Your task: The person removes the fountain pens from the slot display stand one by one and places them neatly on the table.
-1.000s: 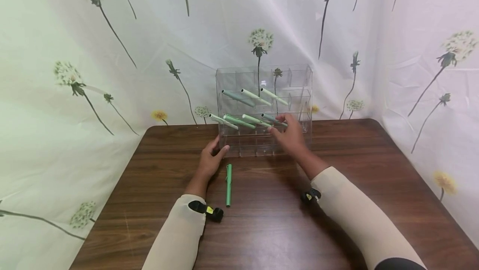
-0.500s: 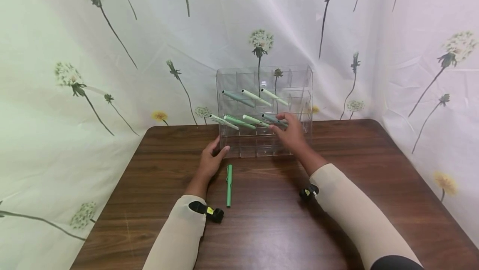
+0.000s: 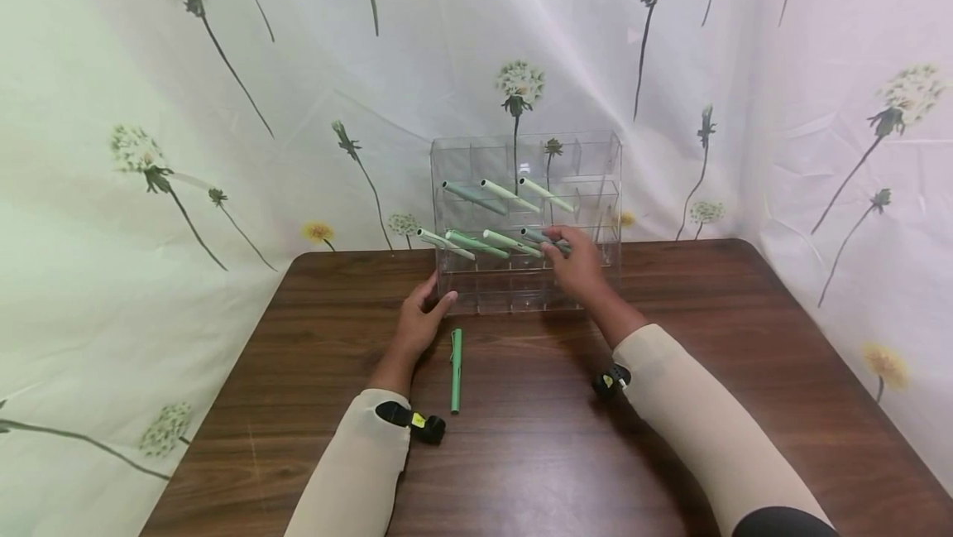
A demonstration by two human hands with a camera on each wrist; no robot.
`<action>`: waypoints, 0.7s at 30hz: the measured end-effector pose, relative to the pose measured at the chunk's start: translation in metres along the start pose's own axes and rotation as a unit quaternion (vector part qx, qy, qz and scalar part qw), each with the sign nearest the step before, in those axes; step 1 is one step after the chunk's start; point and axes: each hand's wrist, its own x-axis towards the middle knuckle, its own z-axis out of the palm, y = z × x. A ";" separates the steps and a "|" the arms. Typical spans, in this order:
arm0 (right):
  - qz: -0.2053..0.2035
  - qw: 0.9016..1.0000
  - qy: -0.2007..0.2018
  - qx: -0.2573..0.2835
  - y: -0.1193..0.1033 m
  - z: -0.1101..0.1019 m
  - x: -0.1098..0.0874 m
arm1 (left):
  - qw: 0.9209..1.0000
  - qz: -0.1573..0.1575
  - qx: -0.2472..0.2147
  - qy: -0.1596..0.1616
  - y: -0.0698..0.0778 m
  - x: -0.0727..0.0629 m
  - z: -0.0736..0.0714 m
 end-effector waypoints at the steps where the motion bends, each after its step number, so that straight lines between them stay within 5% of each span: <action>1: 0.000 1.000 -0.001 -0.002 0.000 0.000 0.000 | 1.000 -0.001 0.000 -0.001 -0.003 0.001 0.000; 9: 0.006 1.000 -0.017 0.003 -0.002 -0.001 0.001 | 1.000 0.009 0.005 0.001 -0.032 0.014 -0.001; 21: 0.010 1.000 0.005 0.025 -0.004 0.000 0.004 | 1.000 0.013 0.026 -0.005 -0.033 0.013 -0.003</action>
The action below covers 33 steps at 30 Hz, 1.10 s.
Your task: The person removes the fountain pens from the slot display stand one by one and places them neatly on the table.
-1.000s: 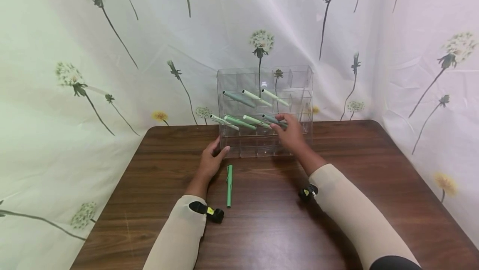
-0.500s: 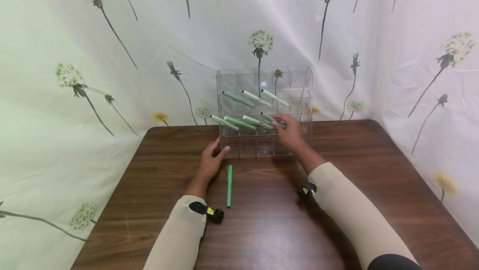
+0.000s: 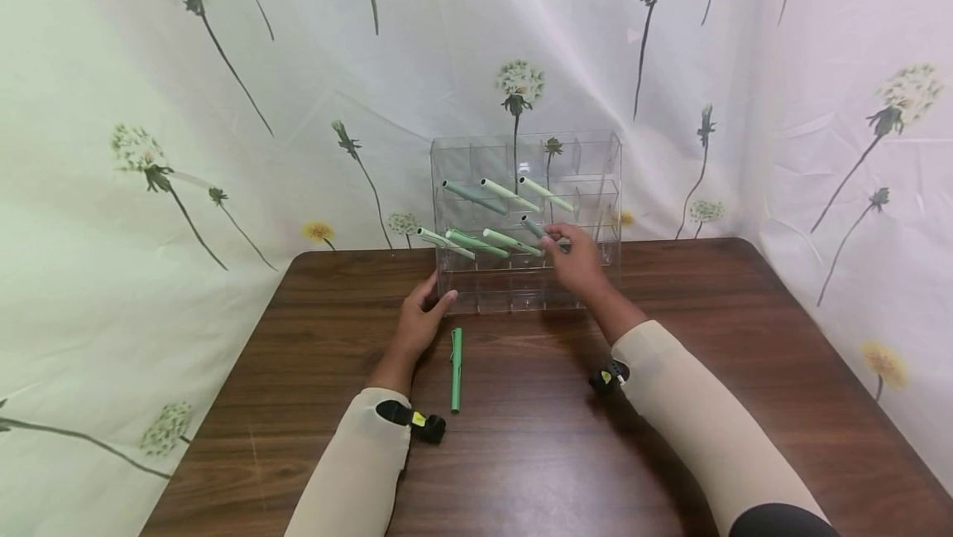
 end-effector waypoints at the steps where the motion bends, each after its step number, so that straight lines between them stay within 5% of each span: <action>1: 0.001 1.000 0.002 0.004 -0.001 0.000 0.000 | 1.000 -0.001 0.002 0.001 0.000 0.000 0.000; 18: -0.025 0.998 0.059 0.028 -0.013 -0.005 0.001 | 1.000 0.000 0.000 0.005 0.000 0.000 0.000; 33: -0.081 0.991 0.051 0.092 -0.025 -0.014 -0.004 | 1.000 0.007 0.003 0.005 0.002 0.000 0.000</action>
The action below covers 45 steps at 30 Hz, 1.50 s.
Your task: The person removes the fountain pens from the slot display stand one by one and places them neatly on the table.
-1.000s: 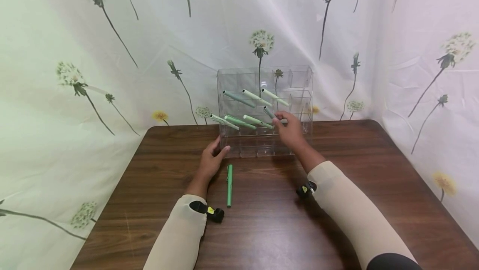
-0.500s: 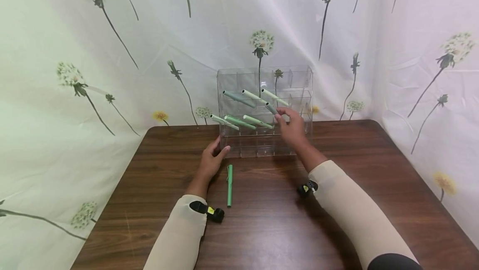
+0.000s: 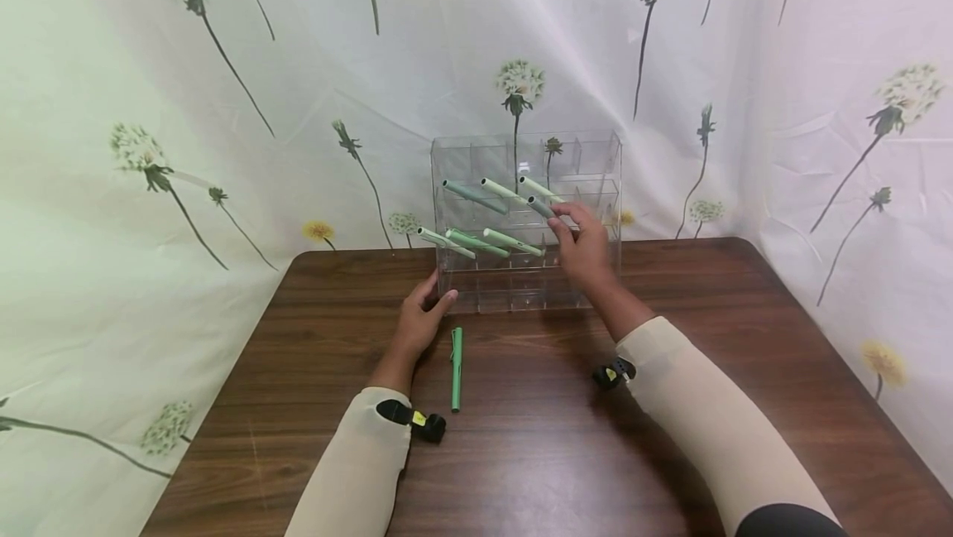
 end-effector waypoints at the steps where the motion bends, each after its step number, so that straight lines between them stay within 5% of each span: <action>1: -0.006 1.000 0.004 0.006 -0.001 0.001 0.000 | 1.000 -0.001 0.000 -0.002 0.000 0.000 0.000; 15: -0.053 0.998 0.014 -0.039 -0.019 0.010 -0.013 | 1.000 0.001 -0.005 -0.007 -0.001 0.001 -0.001; 23: 0.001 0.995 -0.090 -0.036 -0.024 0.015 -0.034 | 1.000 0.001 -0.017 0.002 0.000 0.002 0.000; 33: 0.053 0.976 -0.209 0.003 -0.018 0.023 -0.054 | 1.000 -0.007 -0.013 0.000 -0.002 0.003 0.000; 45: 0.079 0.966 -0.244 0.035 -0.012 0.032 -0.068 | 1.000 -0.016 -0.007 -0.001 0.000 0.001 -0.001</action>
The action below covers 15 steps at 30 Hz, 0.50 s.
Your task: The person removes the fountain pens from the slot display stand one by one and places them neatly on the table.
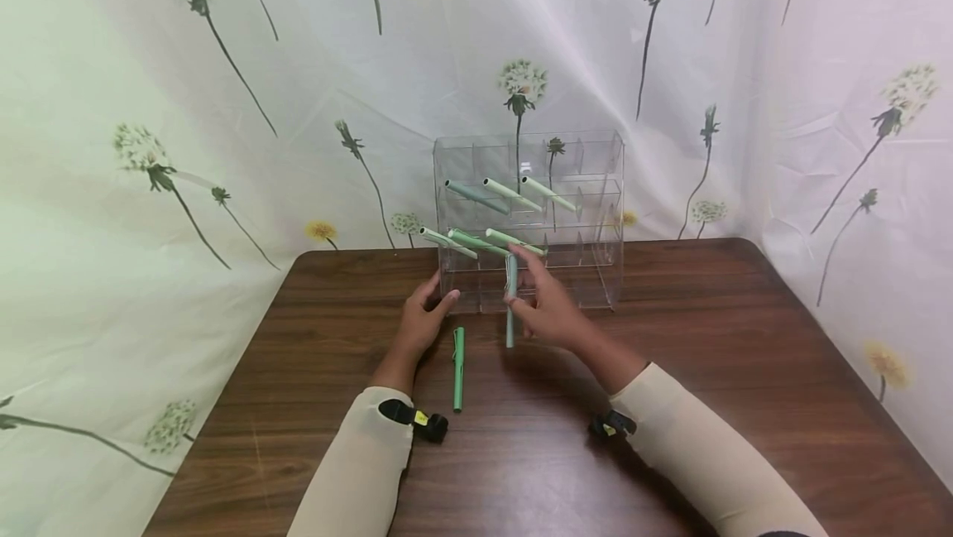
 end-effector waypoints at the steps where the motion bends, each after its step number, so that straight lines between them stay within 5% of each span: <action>1: -0.001 1.000 -0.001 0.001 0.001 0.001 0.000 | 1.000 0.000 -0.002 0.001 0.000 0.000 0.000; 15: 0.001 0.999 -0.032 0.037 0.018 0.013 -0.003 | 1.000 -0.005 0.011 0.000 0.001 -0.001 -0.001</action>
